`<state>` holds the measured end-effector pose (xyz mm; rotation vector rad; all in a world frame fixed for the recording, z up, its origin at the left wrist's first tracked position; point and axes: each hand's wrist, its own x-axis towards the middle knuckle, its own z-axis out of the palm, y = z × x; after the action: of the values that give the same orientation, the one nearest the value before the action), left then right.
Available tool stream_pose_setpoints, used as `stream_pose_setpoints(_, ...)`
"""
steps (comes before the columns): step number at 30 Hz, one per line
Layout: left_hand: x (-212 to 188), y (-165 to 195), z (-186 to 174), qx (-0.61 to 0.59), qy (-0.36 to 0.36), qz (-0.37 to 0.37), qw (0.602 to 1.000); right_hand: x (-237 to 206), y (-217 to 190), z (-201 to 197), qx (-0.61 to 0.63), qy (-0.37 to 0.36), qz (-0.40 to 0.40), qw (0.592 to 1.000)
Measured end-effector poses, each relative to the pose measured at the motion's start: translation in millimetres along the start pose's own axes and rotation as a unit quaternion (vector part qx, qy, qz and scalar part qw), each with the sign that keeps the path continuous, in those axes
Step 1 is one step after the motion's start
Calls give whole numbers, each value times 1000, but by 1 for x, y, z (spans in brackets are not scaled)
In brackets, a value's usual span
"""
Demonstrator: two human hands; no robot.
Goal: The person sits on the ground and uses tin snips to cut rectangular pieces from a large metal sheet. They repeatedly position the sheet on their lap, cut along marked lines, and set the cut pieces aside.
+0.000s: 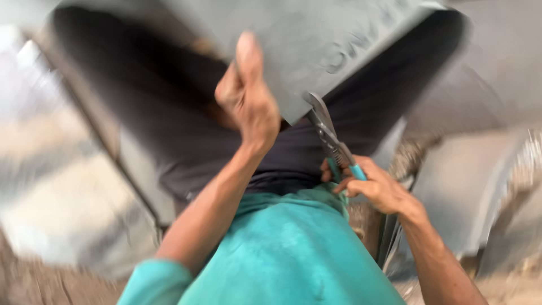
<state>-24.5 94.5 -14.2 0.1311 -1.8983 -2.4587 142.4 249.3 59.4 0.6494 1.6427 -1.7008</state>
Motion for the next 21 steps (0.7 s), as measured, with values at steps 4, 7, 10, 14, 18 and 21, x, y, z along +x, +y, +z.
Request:
stream_pose_setpoints(4, -27, 2, 42, -44, -217, -203, 954, -33, 26, 9, 2, 214, 36, 976)
stream_pose_setpoints(7, -30, 5, 74, -51, -257, -333, 906, -29, 45, 16, 116, 208, -4, 971)
stream_pose_setpoints(10, -36, 0, 91, -10, -246, -295, 923, -12, 47, 23, 121, 220, -22, 968)
stream_pose_setpoints(14, -49, -13, 88, -8, -257, -294, 920, 0, 33, 32, 137, 255, -50, 956)
stream_pose_setpoints(18, -48, -17, 81, -11, -253, -295, 921, 0, 27, 33, 153, 272, -30, 950)
stream_pose_setpoints(21, -44, -13, 86, -24, -249, -293, 923, 3, 30, 34, 150, 280, -40, 947)
